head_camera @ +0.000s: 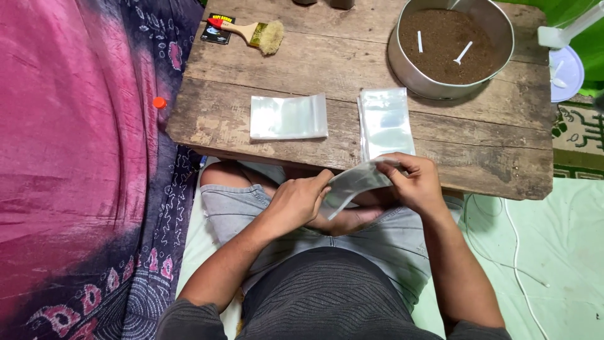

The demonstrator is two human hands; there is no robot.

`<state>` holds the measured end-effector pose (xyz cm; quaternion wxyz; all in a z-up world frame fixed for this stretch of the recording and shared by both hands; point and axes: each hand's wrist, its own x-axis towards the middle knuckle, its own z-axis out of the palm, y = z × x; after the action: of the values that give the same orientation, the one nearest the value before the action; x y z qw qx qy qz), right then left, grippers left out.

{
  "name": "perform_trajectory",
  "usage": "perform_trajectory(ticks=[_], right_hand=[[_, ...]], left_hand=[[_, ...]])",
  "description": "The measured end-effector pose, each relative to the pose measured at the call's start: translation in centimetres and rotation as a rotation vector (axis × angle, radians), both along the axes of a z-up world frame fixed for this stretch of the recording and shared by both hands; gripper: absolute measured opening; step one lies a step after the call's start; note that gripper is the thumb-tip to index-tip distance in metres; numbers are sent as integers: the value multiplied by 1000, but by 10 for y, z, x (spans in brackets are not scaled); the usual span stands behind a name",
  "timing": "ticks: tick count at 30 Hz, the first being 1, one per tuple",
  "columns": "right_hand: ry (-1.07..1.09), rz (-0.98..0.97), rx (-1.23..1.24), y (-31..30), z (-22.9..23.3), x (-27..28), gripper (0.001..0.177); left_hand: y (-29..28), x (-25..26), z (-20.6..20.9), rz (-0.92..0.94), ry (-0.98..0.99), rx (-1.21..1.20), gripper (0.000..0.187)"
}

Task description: Sorting and stacking clear plastic pouches of various sizes on a wooden table.

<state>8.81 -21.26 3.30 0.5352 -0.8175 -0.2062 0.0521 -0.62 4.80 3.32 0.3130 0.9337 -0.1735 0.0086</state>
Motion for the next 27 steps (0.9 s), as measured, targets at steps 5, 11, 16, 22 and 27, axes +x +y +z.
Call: perform_trajectory(ticks=[5, 11, 16, 22, 27], right_hand=[[-25, -5, 23, 12, 16, -3, 14], [-26, 23, 37, 10, 13, -3, 14], [-26, 1, 75, 11, 12, 4, 9], [90, 259, -46, 1, 27, 4, 15], [37, 20, -79, 14, 16, 1, 6]], left_hand=[[4, 3, 7, 19, -30, 22, 9], [4, 1, 7, 8, -28, -22, 10], [8, 3, 9, -2, 5, -28, 12], [26, 1, 30, 12, 112, -121, 16], [28, 9, 15, 161, 113, -294, 20]])
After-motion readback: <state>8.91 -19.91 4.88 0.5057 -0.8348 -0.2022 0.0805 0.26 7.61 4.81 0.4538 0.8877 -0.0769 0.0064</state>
